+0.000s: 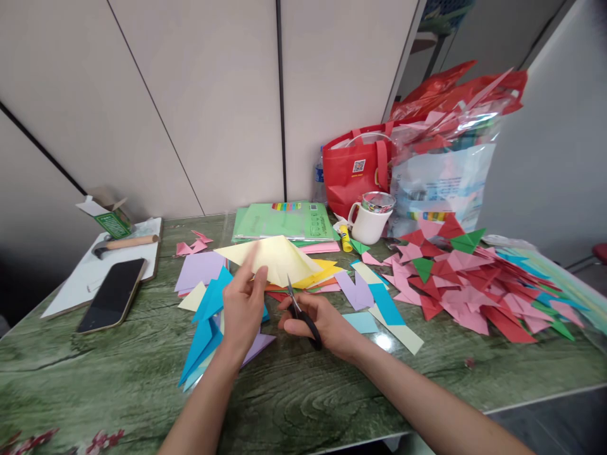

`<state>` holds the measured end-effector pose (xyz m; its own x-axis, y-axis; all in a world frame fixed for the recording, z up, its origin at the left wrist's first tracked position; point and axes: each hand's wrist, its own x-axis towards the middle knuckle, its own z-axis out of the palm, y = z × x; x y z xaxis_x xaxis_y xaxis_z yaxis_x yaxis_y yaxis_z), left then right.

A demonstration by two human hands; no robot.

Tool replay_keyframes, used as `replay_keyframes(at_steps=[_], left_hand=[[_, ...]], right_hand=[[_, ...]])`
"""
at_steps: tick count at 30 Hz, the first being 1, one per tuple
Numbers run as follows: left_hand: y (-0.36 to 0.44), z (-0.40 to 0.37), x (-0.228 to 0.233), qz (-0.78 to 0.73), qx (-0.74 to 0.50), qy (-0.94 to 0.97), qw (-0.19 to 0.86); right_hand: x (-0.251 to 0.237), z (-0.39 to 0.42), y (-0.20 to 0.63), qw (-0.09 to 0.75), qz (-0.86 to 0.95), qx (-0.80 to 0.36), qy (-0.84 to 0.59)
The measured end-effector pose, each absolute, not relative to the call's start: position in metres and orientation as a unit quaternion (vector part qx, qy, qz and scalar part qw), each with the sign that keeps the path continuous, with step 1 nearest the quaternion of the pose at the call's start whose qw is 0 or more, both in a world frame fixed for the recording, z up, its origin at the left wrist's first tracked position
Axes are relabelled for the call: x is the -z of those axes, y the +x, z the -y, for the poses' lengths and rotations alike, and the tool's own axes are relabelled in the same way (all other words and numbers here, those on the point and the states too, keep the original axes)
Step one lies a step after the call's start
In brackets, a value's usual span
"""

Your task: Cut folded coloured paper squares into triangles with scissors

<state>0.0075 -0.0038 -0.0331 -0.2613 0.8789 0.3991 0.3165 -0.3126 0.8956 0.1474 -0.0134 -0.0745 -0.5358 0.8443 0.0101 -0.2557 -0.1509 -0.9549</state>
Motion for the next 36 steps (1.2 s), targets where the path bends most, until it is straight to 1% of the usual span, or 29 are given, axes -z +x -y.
replay_keyframes(at_steps=[3, 13, 19, 22, 26, 36], left_hand=[[0.0048, 0.0018, 0.0359, -0.532, -0.57, 0.575, 0.248], [0.0062, 0.0017, 0.0391, -0.492, -0.601, 0.496, 0.387], [0.0114, 0.0037, 0.0375, -0.485, -0.618, 0.453, 0.421], [0.0126, 0.0037, 0.0346, -0.476, -0.631, 0.424, 0.442], [0.012, 0.0026, 0.0327, -0.461, -0.647, 0.412, 0.447], [0.01, 0.0047, 0.0356, -0.468, -0.619, 0.456, 0.436]], right_hand=[[0.0736, 0.0136, 0.1476, 0.392, 0.52, -0.704, -0.282], [0.0745, 0.0134, 0.1488, 0.387, 0.525, -0.707, -0.275], [0.0728, 0.014, 0.1484, 0.382, 0.524, -0.71, -0.273], [0.0727, 0.0145, 0.1474, 0.397, 0.528, -0.701, -0.268], [0.0732, 0.014, 0.1467, 0.424, 0.535, -0.68, -0.269], [0.0739, 0.0134, 0.1471, 0.413, 0.531, -0.688, -0.273]])
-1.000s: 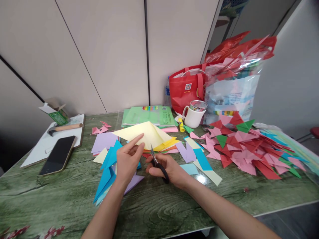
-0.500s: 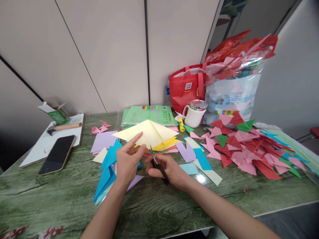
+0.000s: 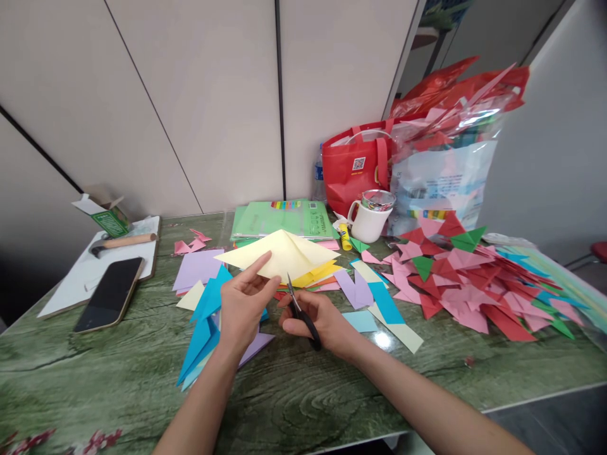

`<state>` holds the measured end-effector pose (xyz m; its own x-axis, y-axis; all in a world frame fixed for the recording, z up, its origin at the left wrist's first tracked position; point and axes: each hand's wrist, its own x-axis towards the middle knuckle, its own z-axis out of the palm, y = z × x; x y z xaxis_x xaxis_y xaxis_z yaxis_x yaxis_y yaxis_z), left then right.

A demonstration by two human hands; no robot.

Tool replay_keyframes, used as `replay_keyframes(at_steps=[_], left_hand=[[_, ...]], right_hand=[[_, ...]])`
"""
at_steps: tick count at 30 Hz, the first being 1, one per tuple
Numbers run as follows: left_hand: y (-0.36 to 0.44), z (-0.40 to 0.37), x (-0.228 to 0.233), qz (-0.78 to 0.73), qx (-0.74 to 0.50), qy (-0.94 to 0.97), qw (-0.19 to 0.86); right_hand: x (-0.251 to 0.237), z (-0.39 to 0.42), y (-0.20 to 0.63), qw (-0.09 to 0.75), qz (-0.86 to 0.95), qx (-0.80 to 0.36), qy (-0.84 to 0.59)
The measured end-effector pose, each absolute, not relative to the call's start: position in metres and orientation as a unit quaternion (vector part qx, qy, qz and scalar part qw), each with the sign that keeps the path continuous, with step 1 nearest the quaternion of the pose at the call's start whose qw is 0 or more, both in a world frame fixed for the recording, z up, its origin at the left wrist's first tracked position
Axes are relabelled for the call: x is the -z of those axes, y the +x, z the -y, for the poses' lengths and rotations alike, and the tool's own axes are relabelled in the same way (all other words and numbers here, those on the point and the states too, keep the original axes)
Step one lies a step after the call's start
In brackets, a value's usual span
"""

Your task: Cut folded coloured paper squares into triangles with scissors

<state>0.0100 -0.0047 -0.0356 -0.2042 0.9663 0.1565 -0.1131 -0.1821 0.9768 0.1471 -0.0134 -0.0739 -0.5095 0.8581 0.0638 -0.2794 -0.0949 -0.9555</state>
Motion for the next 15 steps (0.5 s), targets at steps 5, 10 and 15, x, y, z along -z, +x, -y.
replay_keyframes(at_steps=[5, 10, 15], left_hand=[[0.0097, 0.0049, 0.0386, -0.467, -0.591, 0.495, 0.433], [0.01, 0.0047, 0.0417, -0.448, -0.589, 0.512, 0.436], [0.0108, 0.005, 0.0412, -0.45, -0.589, 0.509, 0.437]], right_hand=[[0.0717, 0.0133, 0.1484, 0.4, 0.53, -0.696, -0.273], [0.069, 0.0137, 0.1488, 0.394, 0.532, -0.692, -0.288], [0.0687, 0.0141, 0.1489, 0.396, 0.53, -0.693, -0.285]])
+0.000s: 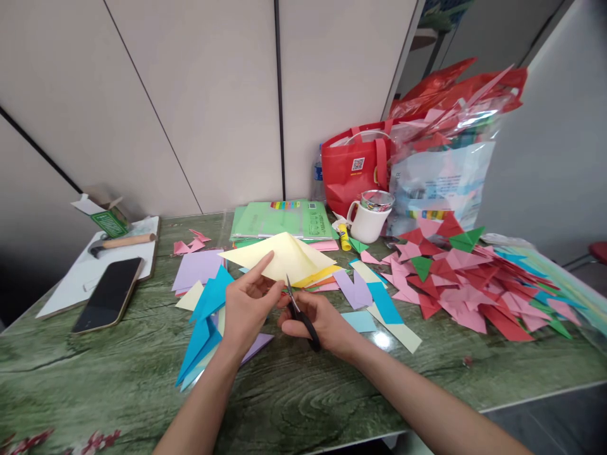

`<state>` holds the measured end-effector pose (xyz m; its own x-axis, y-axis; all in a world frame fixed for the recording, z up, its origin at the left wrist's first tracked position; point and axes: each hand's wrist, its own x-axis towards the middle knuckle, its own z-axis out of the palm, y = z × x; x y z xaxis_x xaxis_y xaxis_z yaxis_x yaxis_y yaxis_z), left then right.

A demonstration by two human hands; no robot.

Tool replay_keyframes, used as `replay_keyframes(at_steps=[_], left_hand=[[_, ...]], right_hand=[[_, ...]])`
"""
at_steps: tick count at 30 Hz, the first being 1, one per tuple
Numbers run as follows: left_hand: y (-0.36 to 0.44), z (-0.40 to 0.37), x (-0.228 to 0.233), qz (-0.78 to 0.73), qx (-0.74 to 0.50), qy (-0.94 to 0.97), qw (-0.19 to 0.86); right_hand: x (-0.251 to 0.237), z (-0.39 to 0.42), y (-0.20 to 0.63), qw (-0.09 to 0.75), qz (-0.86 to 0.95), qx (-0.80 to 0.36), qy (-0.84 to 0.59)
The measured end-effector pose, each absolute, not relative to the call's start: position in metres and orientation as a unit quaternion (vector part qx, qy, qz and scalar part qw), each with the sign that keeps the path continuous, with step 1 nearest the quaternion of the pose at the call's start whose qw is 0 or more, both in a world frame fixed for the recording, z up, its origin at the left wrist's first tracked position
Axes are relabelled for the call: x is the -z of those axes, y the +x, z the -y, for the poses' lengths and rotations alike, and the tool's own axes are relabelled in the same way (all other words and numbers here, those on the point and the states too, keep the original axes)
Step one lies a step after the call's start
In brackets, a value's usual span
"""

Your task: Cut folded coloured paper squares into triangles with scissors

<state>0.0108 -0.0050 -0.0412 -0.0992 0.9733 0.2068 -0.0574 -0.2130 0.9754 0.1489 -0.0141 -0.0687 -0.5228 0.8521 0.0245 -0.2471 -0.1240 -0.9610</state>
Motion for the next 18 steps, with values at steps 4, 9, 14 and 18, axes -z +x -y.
replay_keyframes(at_steps=[4, 9, 14, 18], left_hand=[[0.0104, 0.0048, 0.0415, -0.454, -0.585, 0.51, 0.437], [0.0107, 0.0044, 0.0418, -0.455, -0.587, 0.508, 0.436], [0.0115, 0.0049, 0.0405, -0.455, -0.589, 0.503, 0.439], [0.0115, 0.0049, 0.0402, -0.453, -0.59, 0.497, 0.447]], right_hand=[[0.0688, 0.0139, 0.1488, 0.396, 0.527, -0.693, -0.291], [0.0688, 0.0138, 0.1486, 0.396, 0.526, -0.691, -0.3], [0.0694, 0.0139, 0.1488, 0.397, 0.526, -0.691, -0.298], [0.0705, 0.0137, 0.1487, 0.394, 0.528, -0.686, -0.309]])
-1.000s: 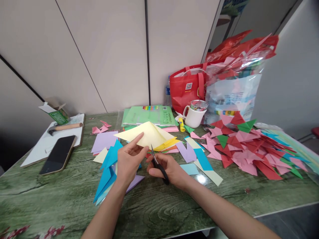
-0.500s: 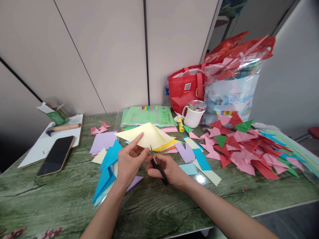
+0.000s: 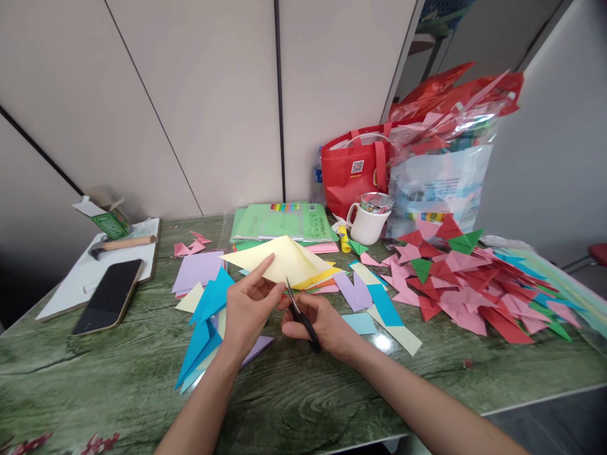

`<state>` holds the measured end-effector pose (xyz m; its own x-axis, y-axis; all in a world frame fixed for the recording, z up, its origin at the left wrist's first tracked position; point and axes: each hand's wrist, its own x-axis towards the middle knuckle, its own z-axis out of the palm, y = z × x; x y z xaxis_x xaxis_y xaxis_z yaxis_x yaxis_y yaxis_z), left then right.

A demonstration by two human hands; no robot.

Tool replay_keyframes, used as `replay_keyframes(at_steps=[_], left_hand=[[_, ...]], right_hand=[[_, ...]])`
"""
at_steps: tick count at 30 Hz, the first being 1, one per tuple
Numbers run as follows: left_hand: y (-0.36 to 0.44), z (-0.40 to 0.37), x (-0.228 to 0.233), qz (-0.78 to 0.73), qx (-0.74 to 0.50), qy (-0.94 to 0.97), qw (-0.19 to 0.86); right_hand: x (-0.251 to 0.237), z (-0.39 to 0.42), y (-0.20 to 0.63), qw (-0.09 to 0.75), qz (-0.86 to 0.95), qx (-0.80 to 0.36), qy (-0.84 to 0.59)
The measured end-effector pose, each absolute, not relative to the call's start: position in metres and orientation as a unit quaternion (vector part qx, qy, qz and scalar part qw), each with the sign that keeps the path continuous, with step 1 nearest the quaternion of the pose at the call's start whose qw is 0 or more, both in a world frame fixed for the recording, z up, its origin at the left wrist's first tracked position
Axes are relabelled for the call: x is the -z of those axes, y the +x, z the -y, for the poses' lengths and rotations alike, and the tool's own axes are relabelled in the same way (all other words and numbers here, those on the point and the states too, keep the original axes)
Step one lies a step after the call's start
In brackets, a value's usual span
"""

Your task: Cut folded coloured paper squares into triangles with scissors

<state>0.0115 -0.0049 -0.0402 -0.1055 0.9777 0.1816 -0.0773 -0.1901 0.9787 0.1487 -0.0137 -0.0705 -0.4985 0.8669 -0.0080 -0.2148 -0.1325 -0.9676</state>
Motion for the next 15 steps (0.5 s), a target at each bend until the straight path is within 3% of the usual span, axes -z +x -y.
replay_keyframes(at_steps=[15], left_hand=[[0.014, 0.0074, 0.034, -0.485, -0.576, 0.49, 0.439]], right_hand=[[0.0733, 0.0123, 0.1487, 0.401, 0.528, -0.683, -0.305]])
